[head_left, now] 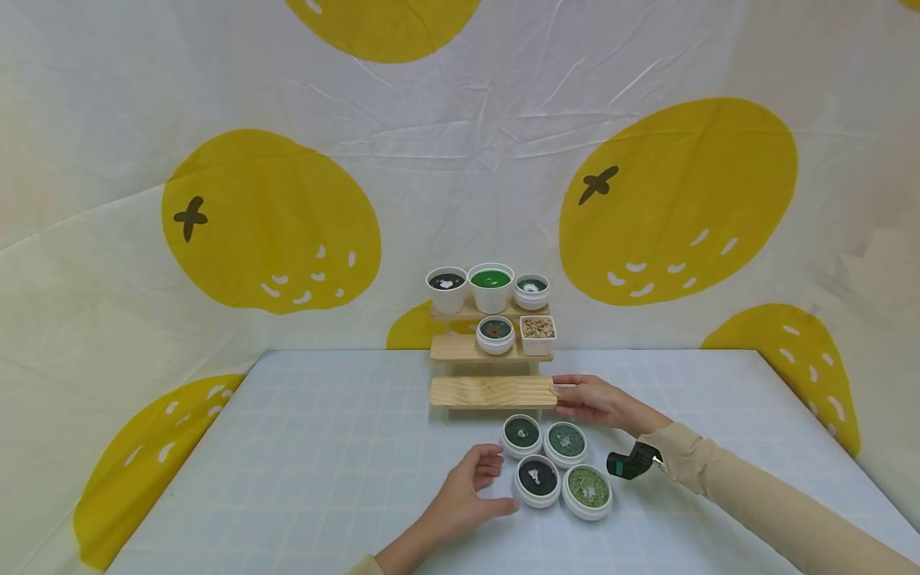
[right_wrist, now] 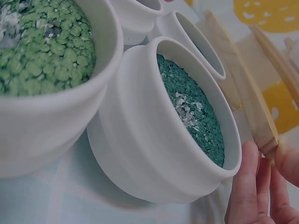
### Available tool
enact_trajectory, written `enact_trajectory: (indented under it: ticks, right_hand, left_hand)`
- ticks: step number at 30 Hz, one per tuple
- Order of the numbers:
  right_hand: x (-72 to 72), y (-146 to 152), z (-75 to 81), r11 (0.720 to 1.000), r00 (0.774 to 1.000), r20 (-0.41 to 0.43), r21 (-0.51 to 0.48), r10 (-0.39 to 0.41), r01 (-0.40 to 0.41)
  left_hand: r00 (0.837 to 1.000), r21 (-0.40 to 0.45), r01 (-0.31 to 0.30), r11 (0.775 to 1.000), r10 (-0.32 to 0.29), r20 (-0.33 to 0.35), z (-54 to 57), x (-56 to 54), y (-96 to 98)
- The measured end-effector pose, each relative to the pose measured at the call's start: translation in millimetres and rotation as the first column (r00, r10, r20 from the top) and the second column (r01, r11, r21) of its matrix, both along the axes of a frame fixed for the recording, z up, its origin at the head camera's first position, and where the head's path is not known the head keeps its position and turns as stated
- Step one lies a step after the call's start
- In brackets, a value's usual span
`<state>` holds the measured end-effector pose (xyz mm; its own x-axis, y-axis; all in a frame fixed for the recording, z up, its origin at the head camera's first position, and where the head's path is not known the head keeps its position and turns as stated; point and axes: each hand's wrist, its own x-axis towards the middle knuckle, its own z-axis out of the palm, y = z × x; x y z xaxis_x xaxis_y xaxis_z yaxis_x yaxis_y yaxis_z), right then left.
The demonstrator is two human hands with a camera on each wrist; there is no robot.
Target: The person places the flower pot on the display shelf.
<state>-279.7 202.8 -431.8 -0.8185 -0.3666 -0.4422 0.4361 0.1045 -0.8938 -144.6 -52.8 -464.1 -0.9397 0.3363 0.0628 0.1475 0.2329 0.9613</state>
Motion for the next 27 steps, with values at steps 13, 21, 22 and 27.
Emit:
enact_trajectory:
  ticks: [13, 21, 22, 27]
  right_hand:
    - [-0.9, -0.2, -1.5, 1.0, 1.0, -0.008, 0.016, -0.012, 0.012]
    - [-1.6, -0.4, -1.9, 0.999, 1.0, -0.011, 0.037, -0.014, 0.015]
    - [-1.4, -0.2, -2.0, 0.999, 1.0, -0.013, 0.033, -0.013, 0.013]
    - [-1.0, 0.5, -2.1, 1.0, 1.0, -0.016, 0.013, -0.009, 0.009]
  left_hand:
    - [0.999, 0.005, 0.035, 0.999, -0.035, -0.015, -0.2, 1.8, 11.1]
    - [0.996, 0.022, 0.065, 0.998, -0.064, -0.06, -2.4, 2.1, 17.9]
    - [0.996, 0.02, 0.065, 0.998, -0.064, -0.062, -2.9, 2.1, 18.5]
    - [0.996, -0.007, 0.052, 0.999, -0.052, -0.069, -5.2, 1.5, 20.6]
